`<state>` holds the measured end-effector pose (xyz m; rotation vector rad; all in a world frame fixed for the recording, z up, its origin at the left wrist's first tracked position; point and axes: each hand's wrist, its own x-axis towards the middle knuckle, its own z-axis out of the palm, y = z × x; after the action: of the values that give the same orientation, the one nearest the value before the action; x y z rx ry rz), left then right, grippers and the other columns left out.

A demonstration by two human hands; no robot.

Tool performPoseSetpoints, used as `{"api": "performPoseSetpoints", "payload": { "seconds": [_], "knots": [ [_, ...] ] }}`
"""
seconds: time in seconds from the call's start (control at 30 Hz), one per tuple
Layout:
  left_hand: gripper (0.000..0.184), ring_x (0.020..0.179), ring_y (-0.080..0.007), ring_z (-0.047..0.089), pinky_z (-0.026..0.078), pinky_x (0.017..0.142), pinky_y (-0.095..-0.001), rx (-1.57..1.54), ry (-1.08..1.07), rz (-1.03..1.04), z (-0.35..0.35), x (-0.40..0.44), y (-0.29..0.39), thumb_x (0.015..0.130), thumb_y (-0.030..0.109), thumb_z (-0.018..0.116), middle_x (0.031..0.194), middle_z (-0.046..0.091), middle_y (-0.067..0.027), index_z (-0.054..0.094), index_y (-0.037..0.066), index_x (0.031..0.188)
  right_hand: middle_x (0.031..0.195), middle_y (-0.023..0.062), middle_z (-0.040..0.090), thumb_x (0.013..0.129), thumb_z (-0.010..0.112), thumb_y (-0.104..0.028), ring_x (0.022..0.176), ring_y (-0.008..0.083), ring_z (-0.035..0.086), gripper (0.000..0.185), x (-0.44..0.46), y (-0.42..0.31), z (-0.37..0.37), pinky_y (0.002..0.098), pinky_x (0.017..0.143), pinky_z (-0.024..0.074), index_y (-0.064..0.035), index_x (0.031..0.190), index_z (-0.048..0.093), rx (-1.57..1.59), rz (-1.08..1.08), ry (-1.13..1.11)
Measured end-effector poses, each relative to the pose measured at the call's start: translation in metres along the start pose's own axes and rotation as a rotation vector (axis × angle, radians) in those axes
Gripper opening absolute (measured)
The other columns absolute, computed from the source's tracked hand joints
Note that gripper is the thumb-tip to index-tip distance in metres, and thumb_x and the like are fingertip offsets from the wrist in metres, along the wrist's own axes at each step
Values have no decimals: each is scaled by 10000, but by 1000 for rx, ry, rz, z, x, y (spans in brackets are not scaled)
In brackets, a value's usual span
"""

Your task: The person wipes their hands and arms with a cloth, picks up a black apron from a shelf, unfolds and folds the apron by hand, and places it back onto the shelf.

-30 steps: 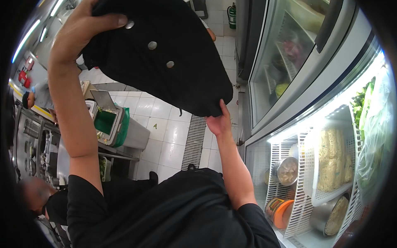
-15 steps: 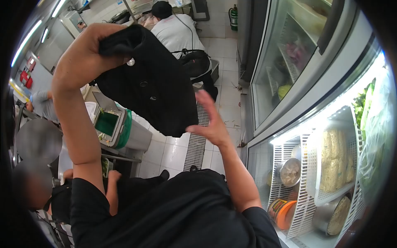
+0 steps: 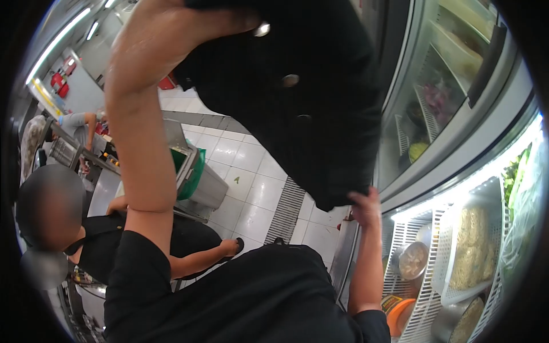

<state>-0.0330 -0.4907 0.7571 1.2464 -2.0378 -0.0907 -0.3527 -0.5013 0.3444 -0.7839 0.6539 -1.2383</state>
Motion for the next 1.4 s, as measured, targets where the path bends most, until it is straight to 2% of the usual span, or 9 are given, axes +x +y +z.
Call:
{"api": "performPoseSetpoints", "payload": {
  "seconds": [0.07,0.13,0.23,0.37,0.47,0.7,1.0,1.2,1.4],
  "knots": [
    [288,750,-89,615,509,726,-233,5,17,-21,5,5,-4,725,31,721,853,673,-34,663,-34,999,1279,162,559,842,638,-118,1163,297,566,508,-3,-16,3,458,1027,443,1,1308,475,496,-130,-40],
    [285,740,-92,617,510,721,-234,5,30,-46,12,11,-10,725,38,719,849,673,-36,662,-37,994,1312,160,541,891,617,-252,1194,300,546,534,-1,-16,-1,459,1044,425,-8,1338,456,613,-92,-75],
    [281,725,-97,620,512,714,-235,-23,36,-102,23,15,-20,725,49,716,842,674,-39,661,-40,986,1303,157,549,918,605,-284,1184,292,554,526,11,11,-4,440,1038,431,-6,1338,456,389,-126,18],
    [276,680,-121,629,516,685,-247,-240,-17,-256,43,8,-58,726,78,706,819,676,-51,660,-44,969,1242,132,589,942,580,-256,1116,267,594,456,8,-24,25,395,981,481,-5,1309,478,512,-30,156],
    [269,637,-146,634,516,640,-270,-393,12,-364,70,-6,-111,722,69,694,797,681,-78,660,-45,963,1164,114,623,966,536,-218,1008,218,630,354,24,-5,10,356,904,519,16,1231,523,110,-58,328],
    [329,666,-243,674,552,591,-345,-598,-50,-823,149,-71,-180,676,-7,698,821,676,-164,624,-106,981,1079,128,662,959,547,-216,927,210,663,324,47,-21,-20,316,829,544,33,1167,564,-122,-22,372],
    [280,690,-251,686,591,638,-344,-870,-63,-964,200,-104,-165,733,-27,664,867,672,-174,605,-106,995,1011,104,678,958,536,-210,884,175,656,301,63,-54,-2,283,789,529,44,1107,596,-312,53,203],
    [304,718,-257,697,595,638,-354,-1143,-96,-919,173,-99,-176,742,6,683,885,678,-176,598,-103,1013,1048,113,668,948,559,-232,919,202,659,343,43,-35,-44,306,821,536,41,1154,571,-283,95,335],
    [278,742,-282,696,600,677,-383,-901,-66,-1110,220,-135,-232,742,-44,646,890,672,-186,593,-97,1010,1039,116,673,942,569,-222,916,201,660,325,37,36,-113,324,819,537,23,1155,581,-212,150,463]
  ]
}}
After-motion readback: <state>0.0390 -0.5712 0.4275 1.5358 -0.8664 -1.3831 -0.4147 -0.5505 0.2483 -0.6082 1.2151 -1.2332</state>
